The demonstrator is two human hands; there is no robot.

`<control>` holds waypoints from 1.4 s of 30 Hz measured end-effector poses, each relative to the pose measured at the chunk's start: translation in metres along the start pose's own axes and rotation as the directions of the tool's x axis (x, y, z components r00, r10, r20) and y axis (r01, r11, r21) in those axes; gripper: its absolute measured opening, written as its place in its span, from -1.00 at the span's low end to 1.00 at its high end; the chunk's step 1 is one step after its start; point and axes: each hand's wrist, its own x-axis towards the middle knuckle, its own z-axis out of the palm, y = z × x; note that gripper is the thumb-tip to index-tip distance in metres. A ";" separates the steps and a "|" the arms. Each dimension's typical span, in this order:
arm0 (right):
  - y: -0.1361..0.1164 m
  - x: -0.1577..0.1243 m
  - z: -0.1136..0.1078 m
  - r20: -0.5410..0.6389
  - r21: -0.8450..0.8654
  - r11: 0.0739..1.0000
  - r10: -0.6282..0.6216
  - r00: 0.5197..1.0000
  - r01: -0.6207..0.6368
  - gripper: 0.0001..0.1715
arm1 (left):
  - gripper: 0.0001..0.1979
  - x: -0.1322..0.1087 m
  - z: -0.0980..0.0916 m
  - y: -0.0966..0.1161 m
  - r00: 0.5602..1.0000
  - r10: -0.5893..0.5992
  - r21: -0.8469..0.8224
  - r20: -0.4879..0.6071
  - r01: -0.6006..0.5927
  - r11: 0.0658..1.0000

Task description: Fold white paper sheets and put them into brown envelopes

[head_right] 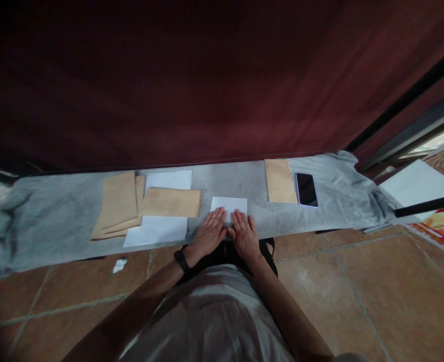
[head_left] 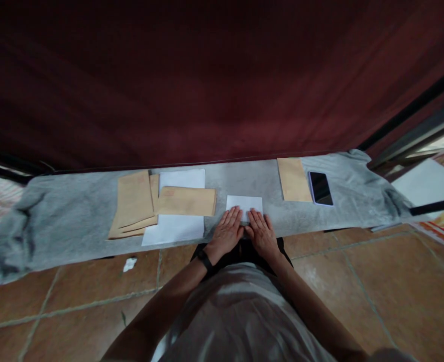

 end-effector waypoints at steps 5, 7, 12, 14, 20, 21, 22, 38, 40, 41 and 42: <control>0.010 -0.004 -0.001 0.008 -0.020 1.000 0.011 1.000 -0.010 -0.34 | -0.37 -0.005 -0.005 -0.004 1.000 -0.021 -0.014 -0.001 0.021 1.000; 0.013 -0.006 -0.002 0.010 -0.023 1.000 0.019 1.000 -0.019 -0.33 | -0.35 -0.007 -0.005 -0.006 1.000 -0.025 -0.017 -0.003 0.025 1.000; 0.025 -0.011 -0.003 -0.011 -0.021 0.999 0.043 0.999 -0.043 -0.33 | -0.29 -0.010 -0.004 -0.010 0.999 -0.042 -0.019 0.005 0.042 0.999; 0.030 -0.014 -0.003 -0.013 -0.018 0.999 0.046 0.999 -0.046 -0.33 | -0.28 -0.010 -0.004 -0.011 0.999 -0.040 -0.023 0.010 0.041 0.999; 0.035 -0.011 -0.004 -0.017 -0.020 0.994 0.104 0.994 -0.105 -0.30 | -0.29 -0.011 -0.006 -0.009 0.999 -0.040 -0.023 0.000 0.040 0.999; 0.033 -0.007 -0.005 -0.023 -0.013 0.995 0.102 0.995 -0.102 -0.30 | -0.30 -0.011 -0.006 -0.007 0.999 -0.044 -0.020 -0.008 0.044 0.999; 0.030 -0.002 -0.005 -0.027 -0.003 0.996 0.089 0.996 -0.089 -0.31 | -0.31 -0.010 -0.006 -0.006 0.999 -0.049 -0.015 -0.019 0.049 0.999; 0.011 0.055 0.011 0.037 -0.022 1.000 0.016 0.999 -0.015 -0.41 | -0.40 0.031 0.009 -0.010 0.992 -0.120 0.012 -0.049 0.121 0.993; 0.017 0.051 0.011 0.001 -0.021 0.999 0.031 1.000 -0.031 -0.40 | -0.39 0.029 0.010 -0.011 0.990 -0.133 0.007 -0.055 0.134 0.991; 0.021 0.049 0.011 -0.015 -0.024 0.999 0.043 0.999 -0.044 -0.39 | -0.39 0.028 0.010 -0.012 0.988 -0.139 0.004 -0.060 0.140 0.990; 0.024 0.047 0.010 -0.029 -0.028 0.998 0.058 0.998 -0.059 -0.39 | -0.38 0.027 0.011 -0.013 0.987 -0.145 0.000 -0.065 0.145 0.989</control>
